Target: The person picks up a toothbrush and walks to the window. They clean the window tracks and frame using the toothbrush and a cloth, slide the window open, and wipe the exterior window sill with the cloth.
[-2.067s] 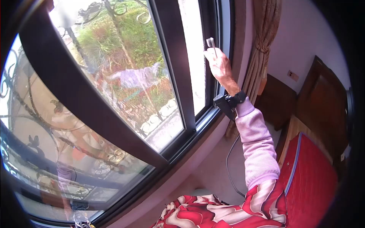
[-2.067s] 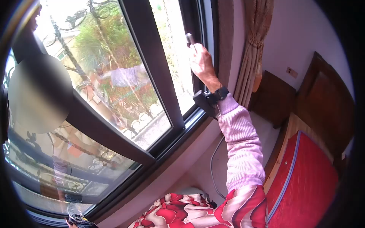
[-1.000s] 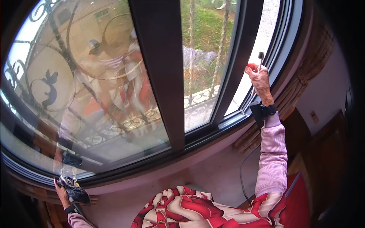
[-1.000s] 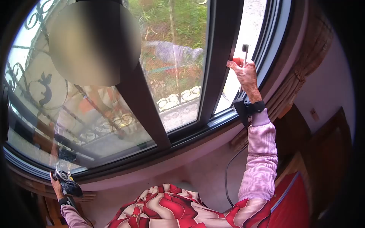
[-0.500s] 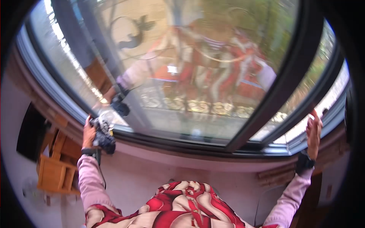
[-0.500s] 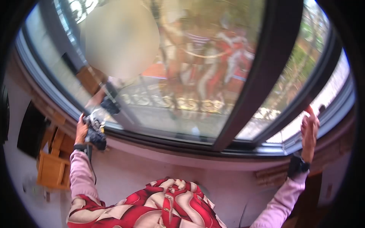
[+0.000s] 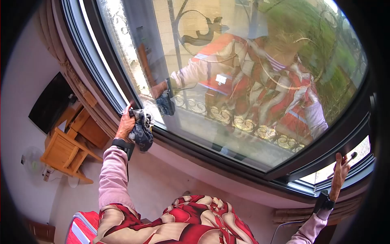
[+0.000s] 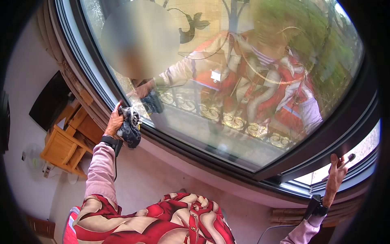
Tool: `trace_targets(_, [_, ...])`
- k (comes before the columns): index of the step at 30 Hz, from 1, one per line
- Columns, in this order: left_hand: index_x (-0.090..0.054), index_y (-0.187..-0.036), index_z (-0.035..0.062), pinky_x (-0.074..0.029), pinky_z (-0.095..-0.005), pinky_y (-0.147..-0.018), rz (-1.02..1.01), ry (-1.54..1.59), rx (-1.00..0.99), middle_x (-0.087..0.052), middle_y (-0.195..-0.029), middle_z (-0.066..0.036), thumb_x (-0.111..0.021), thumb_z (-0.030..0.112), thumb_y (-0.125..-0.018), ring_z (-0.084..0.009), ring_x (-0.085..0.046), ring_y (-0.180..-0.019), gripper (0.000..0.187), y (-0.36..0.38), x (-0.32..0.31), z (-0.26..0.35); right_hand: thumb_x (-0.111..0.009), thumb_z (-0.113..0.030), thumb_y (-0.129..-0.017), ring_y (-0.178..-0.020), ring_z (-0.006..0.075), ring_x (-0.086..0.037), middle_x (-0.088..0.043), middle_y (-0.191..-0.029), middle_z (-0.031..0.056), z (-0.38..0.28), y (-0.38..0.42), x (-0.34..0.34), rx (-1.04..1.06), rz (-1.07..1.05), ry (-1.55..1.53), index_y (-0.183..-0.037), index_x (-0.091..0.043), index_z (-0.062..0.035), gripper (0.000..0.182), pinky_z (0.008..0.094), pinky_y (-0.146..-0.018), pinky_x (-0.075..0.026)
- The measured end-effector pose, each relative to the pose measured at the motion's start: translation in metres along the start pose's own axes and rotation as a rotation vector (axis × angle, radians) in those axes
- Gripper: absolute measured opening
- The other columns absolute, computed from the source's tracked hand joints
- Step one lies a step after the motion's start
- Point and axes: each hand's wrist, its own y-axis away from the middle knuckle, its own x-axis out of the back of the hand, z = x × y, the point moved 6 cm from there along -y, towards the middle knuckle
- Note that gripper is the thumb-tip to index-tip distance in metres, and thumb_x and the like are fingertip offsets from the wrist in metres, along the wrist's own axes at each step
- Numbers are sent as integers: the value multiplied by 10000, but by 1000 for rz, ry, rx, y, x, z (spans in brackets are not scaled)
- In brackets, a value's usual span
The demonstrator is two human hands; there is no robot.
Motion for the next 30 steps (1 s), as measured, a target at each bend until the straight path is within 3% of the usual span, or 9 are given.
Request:
trace_targets(1, [-400,-1367,16,-429,-345,-978,-46,1,44,-571,-1197,-221,-544,-5,-791,-303,-564,-1129,594,0,1,1,-670,-395,-884,-525,13,-255,-320,-625,-99,5,-3,2,-20,-29,1,-962,-553,-38,383,233,-464,-175])
trace_targets(4, [-400,-1368,26,-435,-348,-971,-67,29,72,-577,-1198,-211,-539,-5,-794,-292,-572,-1127,591,-1,-1,-4,-644,-349,-911,-513,6,-265,-321,-618,-102,-17,5,-9,-36,-46,-119,-916,-548,-67,298,224,-458,-180])
trace_targets(7, [-404,-1366,32,-447,-349,-953,-24,6,21,-598,-1170,-205,-535,-11,-794,-288,-594,-1094,589,5,3,12,-619,-275,-934,-500,-2,-246,-312,-601,-114,-23,4,-18,22,-81,-182,-1059,-598,-32,274,215,-451,-162])
trace_targets(10, [-412,-1369,17,-419,-275,-957,-25,36,74,-600,-1155,-115,-484,-101,-791,-187,-563,-1056,594,10,6,31,-632,-240,-925,-500,0,-251,-339,-613,-109,-15,-3,-25,34,-155,-280,-1083,-596,-12,280,212,-450,-163])
trace_targets(13, [-415,-1366,21,-427,-271,-947,-68,110,131,-600,-1148,-106,-467,-123,-789,-178,-561,-1055,597,10,3,28,-634,-194,-920,-503,-1,-257,-372,-627,-105,-18,-6,-33,35,-225,-329,-1075,-601,6,256,208,-452,-164])
trace_targets(18, [-406,-1368,34,-459,-314,-912,-13,102,-3,-645,-1067,-153,-469,-91,-783,-223,-620,-1010,602,6,1,15,-624,-145,-920,-514,-3,-283,-406,-630,-92,-39,-4,-53,39,-269,-382,-1050,-619,23,213,201,-459,-181])
trace_targets(23, [-400,-1377,36,-438,-276,-940,-51,163,71,-604,-1120,-82,-422,-156,-768,-174,-569,-1022,639,8,0,17,-634,-164,-915,-524,17,-320,-427,-619,-67,-31,-11,-61,106,-345,-390,-803,-563,-34,185,215,-473,-217])
trace_targets(26, [-397,-1380,41,-444,-280,-933,-34,120,74,-603,-1115,-90,-409,-153,-763,-179,-569,-1017,647,12,5,26,-647,-170,-902,-527,16,-332,-448,-625,-66,-15,-17,-59,165,-357,-381,-821,-576,-29,178,216,-472,-217])
trace_targets(30, [-414,-1370,65,-473,-326,-883,-67,128,17,-619,-1103,-132,-458,-105,-792,-209,-586,-995,604,17,9,51,-611,-253,-895,-686,84,-505,-605,-819,8,-60,0,-66,148,-314,-207,-1056,-606,-3,297,261,-617,-392])
